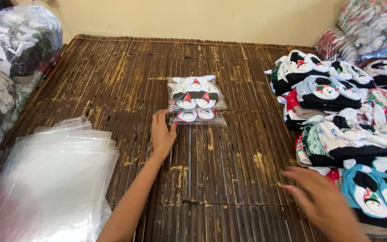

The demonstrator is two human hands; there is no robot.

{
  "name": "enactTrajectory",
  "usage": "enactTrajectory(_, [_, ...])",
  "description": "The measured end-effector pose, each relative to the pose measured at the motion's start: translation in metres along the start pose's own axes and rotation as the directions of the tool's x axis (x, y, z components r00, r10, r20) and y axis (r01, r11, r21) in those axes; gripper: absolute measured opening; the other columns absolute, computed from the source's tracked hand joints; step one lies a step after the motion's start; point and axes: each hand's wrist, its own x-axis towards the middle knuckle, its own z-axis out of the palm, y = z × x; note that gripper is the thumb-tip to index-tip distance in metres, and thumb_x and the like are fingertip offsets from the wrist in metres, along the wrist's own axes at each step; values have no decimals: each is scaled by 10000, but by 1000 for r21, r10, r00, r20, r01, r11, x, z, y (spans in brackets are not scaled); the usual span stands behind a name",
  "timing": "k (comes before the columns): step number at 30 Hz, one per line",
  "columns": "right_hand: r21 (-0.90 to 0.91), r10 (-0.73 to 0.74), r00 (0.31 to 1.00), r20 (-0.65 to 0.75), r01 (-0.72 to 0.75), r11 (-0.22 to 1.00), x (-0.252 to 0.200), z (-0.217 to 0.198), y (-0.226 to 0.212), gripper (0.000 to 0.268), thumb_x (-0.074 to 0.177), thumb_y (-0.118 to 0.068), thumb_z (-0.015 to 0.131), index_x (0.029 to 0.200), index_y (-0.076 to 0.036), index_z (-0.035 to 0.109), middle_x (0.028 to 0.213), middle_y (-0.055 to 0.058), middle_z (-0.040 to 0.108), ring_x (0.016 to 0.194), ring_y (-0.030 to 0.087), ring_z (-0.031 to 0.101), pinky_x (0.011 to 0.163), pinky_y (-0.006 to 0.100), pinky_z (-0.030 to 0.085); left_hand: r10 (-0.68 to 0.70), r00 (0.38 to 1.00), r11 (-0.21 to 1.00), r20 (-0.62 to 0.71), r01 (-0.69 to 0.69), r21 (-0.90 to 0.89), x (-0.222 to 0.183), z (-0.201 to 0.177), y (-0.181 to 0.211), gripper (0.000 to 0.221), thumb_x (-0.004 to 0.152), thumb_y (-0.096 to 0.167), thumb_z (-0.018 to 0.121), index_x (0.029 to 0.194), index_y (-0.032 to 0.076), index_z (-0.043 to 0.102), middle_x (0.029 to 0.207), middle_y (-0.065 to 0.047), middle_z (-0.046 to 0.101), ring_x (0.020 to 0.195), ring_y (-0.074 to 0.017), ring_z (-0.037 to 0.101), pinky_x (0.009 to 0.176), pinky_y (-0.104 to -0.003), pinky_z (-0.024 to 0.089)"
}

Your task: Folding small fabric items and placing them into individual plastic bags.

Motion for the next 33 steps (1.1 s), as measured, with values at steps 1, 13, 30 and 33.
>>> enactTrajectory(1, [0, -1, 1000, 4, 1, 1000, -21, -2, 26, 405, 850, -346, 653, 1235, -239, 721, 1364, -18, 695, 1191, 183, 680, 998, 384, 547, -4, 1000, 1000, 1, 4, 1, -1, -3, 3, 588, 794, -13, 709, 1346, 60, 521, 1335, -159, 528, 1163, -374, 580, 996, -443, 482])
enactTrajectory(13, [-639, 48, 933, -356, -281, 716, -135, 42, 211, 950, 653, -234, 806, 1562, -381, 573, 1589, 31, 668, 1296, 200, 685, 1216, 352, 442, -96, 993, 994, 65, 93, 51, -22, -9, 14, 719, 822, 82, 747, 1469, 95, 432, 1514, -161, 360, 1338, -403, 405, 1076, -519, 383])
enactTrajectory(30, [-73, 103, 562, -820, -282, 957, -95, 52, 156, 177, 1394, 132, 776, 1504, 270, 767, 1231, 376, 762, 929, 420, 699, 793, 433, 556, -369, 444, 294, 817, 889, -351, -70, -52, 120, 259, 999, 28, 575, 1241, 37, 668, 1010, -129, 715, 797, -177, 673, 684, -246, 584])
enactTrajectory(33, [135, 74, 670, -738, 40, 990, -60, 39, 33, 281, 1046, 314, 575, 1309, 215, 572, 1277, 385, 646, 972, 405, 623, 848, 431, 501, -139, 234, 239, 962, 951, -197, -105, -26, 130, 355, 1087, 223, 496, 1250, -45, 663, 1069, -205, 745, 868, -242, 732, 738, -257, 642])
